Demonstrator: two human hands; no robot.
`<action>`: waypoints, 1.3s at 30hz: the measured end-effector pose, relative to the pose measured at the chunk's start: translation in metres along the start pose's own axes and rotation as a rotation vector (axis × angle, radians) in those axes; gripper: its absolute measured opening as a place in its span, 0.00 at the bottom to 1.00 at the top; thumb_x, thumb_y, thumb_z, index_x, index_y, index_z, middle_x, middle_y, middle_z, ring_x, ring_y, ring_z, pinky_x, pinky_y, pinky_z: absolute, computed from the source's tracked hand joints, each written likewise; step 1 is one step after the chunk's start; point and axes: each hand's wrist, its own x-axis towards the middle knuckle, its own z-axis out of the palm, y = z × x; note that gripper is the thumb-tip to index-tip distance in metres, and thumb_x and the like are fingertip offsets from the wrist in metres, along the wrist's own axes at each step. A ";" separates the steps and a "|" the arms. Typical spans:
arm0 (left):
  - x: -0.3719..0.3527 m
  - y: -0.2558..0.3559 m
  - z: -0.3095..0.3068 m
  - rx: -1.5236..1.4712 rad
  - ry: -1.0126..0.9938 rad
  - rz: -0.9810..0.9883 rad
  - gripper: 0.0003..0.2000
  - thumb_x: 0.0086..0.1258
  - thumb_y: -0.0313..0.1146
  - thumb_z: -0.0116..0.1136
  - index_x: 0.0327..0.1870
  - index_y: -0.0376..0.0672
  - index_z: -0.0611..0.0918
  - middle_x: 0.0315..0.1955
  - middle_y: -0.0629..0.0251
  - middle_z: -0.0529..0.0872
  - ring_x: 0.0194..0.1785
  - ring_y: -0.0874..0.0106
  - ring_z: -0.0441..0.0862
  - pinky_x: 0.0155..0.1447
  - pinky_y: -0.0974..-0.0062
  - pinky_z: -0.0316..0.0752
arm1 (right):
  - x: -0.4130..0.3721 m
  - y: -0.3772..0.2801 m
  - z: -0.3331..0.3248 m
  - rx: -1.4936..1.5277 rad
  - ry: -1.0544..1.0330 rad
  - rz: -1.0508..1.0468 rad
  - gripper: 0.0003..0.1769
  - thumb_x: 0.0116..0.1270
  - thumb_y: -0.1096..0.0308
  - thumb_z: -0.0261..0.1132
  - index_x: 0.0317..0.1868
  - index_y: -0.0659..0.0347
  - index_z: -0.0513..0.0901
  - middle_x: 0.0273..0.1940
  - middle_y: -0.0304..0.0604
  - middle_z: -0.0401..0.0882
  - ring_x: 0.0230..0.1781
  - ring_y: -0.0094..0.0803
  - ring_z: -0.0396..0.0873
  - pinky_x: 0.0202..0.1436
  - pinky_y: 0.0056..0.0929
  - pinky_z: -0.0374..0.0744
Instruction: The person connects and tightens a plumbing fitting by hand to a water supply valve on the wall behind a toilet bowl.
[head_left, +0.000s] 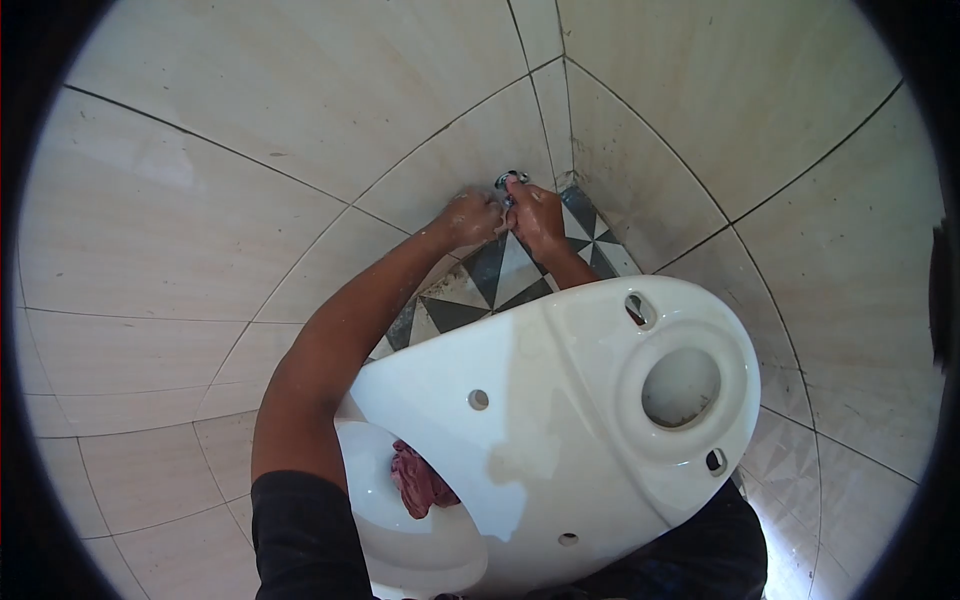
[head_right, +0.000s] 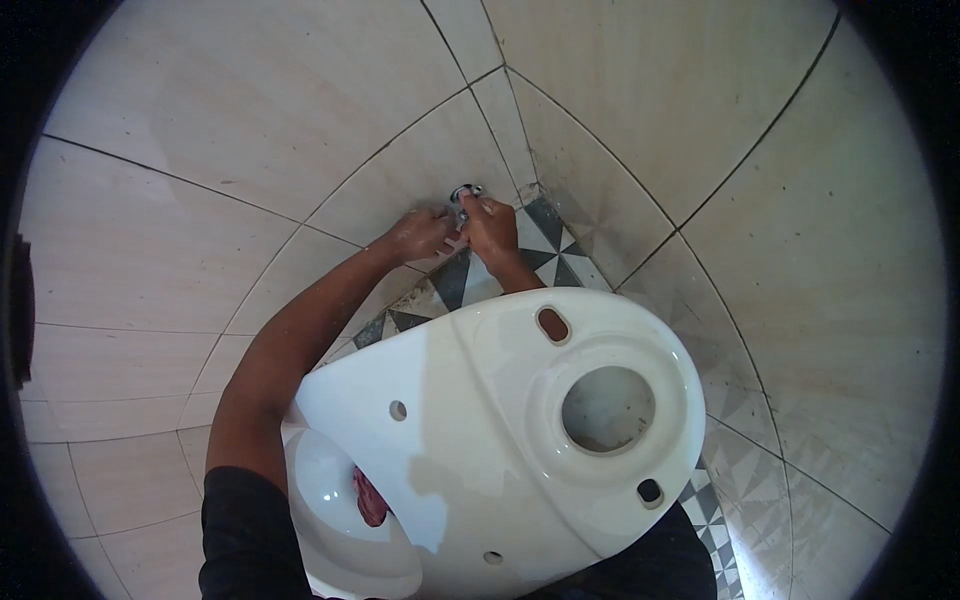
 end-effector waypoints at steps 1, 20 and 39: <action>0.000 0.004 0.000 0.000 0.005 -0.002 0.20 0.80 0.44 0.43 0.52 0.38 0.83 0.43 0.60 0.89 0.43 0.66 0.89 0.45 0.65 0.84 | 0.000 -0.003 0.001 0.169 -0.014 0.200 0.28 0.71 0.42 0.67 0.26 0.61 0.80 0.16 0.38 0.74 0.12 0.24 0.68 0.15 0.27 0.65; -0.013 0.067 -0.018 0.255 0.331 -0.168 0.16 0.76 0.44 0.56 0.43 0.38 0.86 0.37 0.45 0.87 0.45 0.45 0.85 0.52 0.50 0.78 | 0.008 -0.001 -0.009 0.647 -0.262 0.593 0.26 0.72 0.35 0.58 0.29 0.49 0.77 0.15 0.31 0.66 0.10 0.23 0.57 0.15 0.25 0.55; -0.020 0.069 -0.023 0.396 0.209 -0.074 0.14 0.77 0.38 0.52 0.45 0.35 0.83 0.36 0.42 0.87 0.43 0.45 0.86 0.50 0.49 0.80 | 0.014 0.015 -0.005 -0.524 0.158 -0.072 0.39 0.73 0.34 0.54 0.39 0.70 0.84 0.38 0.66 0.84 0.44 0.63 0.83 0.52 0.54 0.76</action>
